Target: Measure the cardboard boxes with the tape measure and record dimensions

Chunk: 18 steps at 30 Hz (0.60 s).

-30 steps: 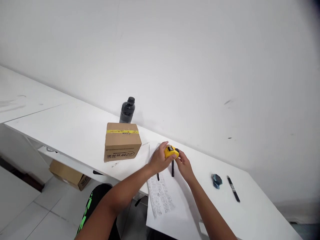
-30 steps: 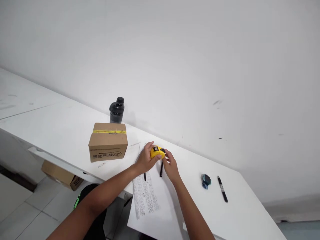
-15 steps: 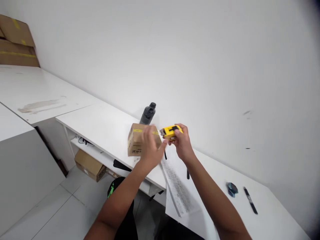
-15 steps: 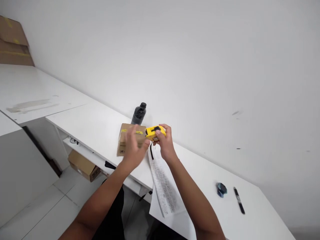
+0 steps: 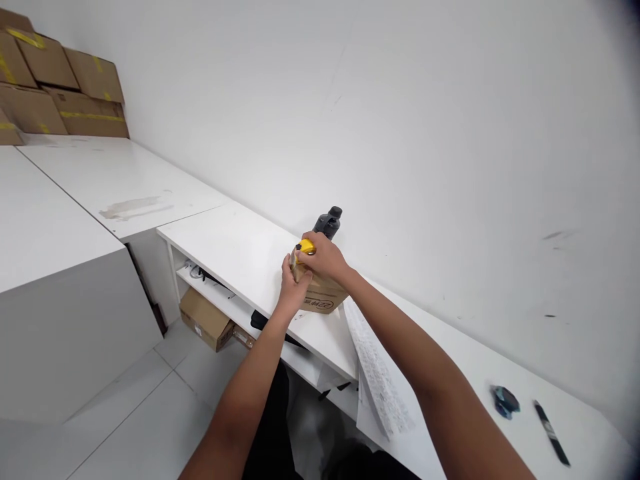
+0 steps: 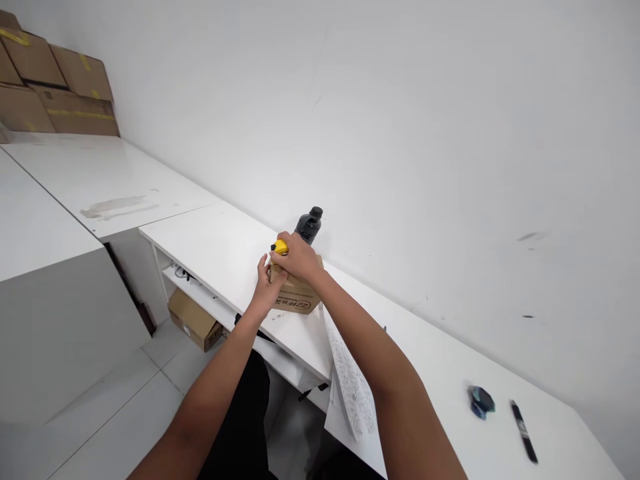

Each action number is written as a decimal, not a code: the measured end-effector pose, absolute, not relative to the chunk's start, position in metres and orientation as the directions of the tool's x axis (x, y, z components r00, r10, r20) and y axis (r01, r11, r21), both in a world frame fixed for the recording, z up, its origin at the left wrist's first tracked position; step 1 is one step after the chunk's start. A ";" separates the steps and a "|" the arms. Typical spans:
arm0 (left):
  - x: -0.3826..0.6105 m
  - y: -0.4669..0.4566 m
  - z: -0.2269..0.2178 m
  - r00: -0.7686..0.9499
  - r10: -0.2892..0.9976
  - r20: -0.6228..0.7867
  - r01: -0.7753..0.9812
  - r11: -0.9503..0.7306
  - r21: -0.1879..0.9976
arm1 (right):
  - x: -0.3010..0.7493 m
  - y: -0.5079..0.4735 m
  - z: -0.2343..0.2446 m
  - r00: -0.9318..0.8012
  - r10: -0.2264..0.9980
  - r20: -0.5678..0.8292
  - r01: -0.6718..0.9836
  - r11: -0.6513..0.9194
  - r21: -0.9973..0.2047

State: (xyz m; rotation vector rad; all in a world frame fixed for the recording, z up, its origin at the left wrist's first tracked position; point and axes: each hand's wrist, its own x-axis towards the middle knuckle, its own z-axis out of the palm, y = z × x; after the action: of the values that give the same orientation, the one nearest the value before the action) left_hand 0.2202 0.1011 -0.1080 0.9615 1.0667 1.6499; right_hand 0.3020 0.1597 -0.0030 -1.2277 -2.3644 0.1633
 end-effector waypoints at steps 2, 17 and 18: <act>0.221 0.102 -0.109 -0.287 0.933 0.216 -0.220 -0.284 0.933 | 0.307 0.159 -0.003 -0.488 0.800 0.350 0.748 0.590 -0.306; 0.225 0.112 -0.117 -0.419 0.876 0.238 -0.017 -0.269 0.963 | 0.443 0.181 -0.020 -0.235 0.938 0.256 0.688 0.346 -0.638; 0.225 0.112 -0.117 -0.416 0.879 0.232 -0.027 -0.267 0.963 | 0.448 0.181 -0.022 -0.229 0.941 0.249 0.685 0.337 -0.646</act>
State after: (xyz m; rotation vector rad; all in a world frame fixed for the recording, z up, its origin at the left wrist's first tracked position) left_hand 0.2251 0.1117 -0.1170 1.1036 1.3130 1.7578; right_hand 0.4477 0.1814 -0.0220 -1.4192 -1.9962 0.5442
